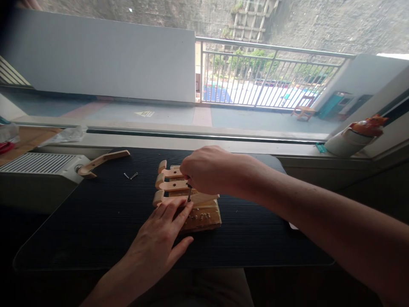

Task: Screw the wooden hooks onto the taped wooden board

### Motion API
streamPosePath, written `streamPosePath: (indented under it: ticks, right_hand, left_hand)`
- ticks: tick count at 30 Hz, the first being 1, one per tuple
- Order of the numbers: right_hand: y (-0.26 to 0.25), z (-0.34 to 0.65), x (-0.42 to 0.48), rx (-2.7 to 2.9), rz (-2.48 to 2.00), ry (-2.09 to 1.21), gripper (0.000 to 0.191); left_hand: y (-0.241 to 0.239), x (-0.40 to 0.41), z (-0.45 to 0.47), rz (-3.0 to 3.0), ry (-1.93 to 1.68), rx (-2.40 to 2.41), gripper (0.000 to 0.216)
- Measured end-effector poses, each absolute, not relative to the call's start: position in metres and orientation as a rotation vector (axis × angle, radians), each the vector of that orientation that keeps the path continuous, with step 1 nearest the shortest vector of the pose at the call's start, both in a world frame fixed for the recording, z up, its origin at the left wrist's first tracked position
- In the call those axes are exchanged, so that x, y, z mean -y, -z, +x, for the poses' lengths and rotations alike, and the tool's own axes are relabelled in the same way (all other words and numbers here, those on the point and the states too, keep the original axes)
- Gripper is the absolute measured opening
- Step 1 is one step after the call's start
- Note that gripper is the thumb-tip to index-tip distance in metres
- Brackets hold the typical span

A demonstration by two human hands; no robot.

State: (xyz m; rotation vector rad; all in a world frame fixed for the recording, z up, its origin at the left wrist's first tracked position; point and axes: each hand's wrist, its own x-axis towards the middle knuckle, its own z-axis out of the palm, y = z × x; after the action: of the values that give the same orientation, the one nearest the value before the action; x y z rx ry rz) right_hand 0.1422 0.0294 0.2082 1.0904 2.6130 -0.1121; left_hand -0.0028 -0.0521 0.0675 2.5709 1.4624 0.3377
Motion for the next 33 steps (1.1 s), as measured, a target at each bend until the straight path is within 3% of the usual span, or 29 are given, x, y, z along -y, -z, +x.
streamPosePath:
  ticks: [8,13,24,33]
  right_hand:
    - [-0.210,0.159,-0.031,-2.741,1.132,0.151,0.027]
    - [-0.211,0.153,-0.029,-2.728,1.053,0.174,0.016]
    - [-0.205,0.149,-0.030,-2.678,1.159,0.058,0.024]
    - [-0.200,0.161,-0.030,-2.916,1.118,0.317,0.017]
  left_hand:
    - [-0.067,0.054,-0.003,2.576,-0.352,-1.472,0.057]
    - [-0.064,0.051,-0.003,2.597,-0.377,-1.468,0.058]
    - [-0.063,0.051,-0.003,2.617,-0.411,-1.468,0.057]
    - [-0.048,0.051,-0.007,2.636,-0.555,-1.451,0.053]
